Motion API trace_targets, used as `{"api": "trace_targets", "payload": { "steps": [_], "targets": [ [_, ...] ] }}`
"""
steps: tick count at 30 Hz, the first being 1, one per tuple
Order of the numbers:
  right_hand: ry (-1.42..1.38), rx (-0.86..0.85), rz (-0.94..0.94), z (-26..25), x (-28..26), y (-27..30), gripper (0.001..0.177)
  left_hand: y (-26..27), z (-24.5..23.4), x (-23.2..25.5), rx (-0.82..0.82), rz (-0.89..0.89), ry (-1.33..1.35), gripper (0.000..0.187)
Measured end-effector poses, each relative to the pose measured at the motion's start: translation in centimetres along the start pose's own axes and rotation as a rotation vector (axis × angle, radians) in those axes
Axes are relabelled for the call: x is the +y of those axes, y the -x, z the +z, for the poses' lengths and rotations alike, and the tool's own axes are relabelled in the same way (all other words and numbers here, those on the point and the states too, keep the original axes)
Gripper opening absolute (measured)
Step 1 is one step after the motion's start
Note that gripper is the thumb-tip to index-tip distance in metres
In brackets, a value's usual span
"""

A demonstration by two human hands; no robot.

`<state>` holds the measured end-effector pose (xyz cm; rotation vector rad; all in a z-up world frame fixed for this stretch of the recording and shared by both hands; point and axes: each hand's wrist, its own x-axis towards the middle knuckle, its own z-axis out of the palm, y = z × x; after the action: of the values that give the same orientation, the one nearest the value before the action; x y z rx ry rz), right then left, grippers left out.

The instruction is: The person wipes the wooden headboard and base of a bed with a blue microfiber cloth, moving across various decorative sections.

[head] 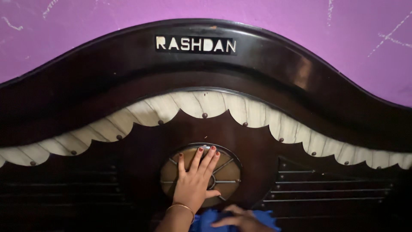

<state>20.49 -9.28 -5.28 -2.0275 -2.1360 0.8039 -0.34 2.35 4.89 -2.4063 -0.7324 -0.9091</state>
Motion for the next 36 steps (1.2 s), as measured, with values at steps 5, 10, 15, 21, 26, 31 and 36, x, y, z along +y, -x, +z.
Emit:
{"api": "trace_targets", "payload": {
  "steps": [5,10,15,21,26,31,36],
  "targets": [
    [-0.130,0.009,0.381,-3.1,12.8,8.7,0.082,-0.4,0.1,-0.1,-0.086,-0.006,-0.020,0.132],
    [-0.281,0.252,0.435,-3.1,18.0,15.7,0.096,-1.0,-0.8,0.4,-0.169,-0.025,-0.057,0.130],
    [-0.060,0.216,0.557,-3.9,10.1,13.7,0.088,-1.2,-2.1,0.9,-0.260,-0.069,-0.115,0.129],
    [0.188,-0.013,0.339,-2.9,-3.5,6.7,0.088,-1.2,-3.0,1.6,-0.291,-0.109,-0.145,0.126],
    [0.096,-0.004,0.213,-0.9,-6.0,3.0,0.081,-0.7,-2.6,2.0,-0.248,-0.122,-0.143,0.123],
    [0.087,0.068,0.140,-1.2,-1.8,5.7,0.080,0.8,1.4,3.1,0.070,-0.113,-0.043,0.111],
    [0.027,0.121,0.279,-2.6,1.8,10.4,0.072,4.4,8.0,7.3,0.176,0.269,0.183,0.092]
  ]
}}
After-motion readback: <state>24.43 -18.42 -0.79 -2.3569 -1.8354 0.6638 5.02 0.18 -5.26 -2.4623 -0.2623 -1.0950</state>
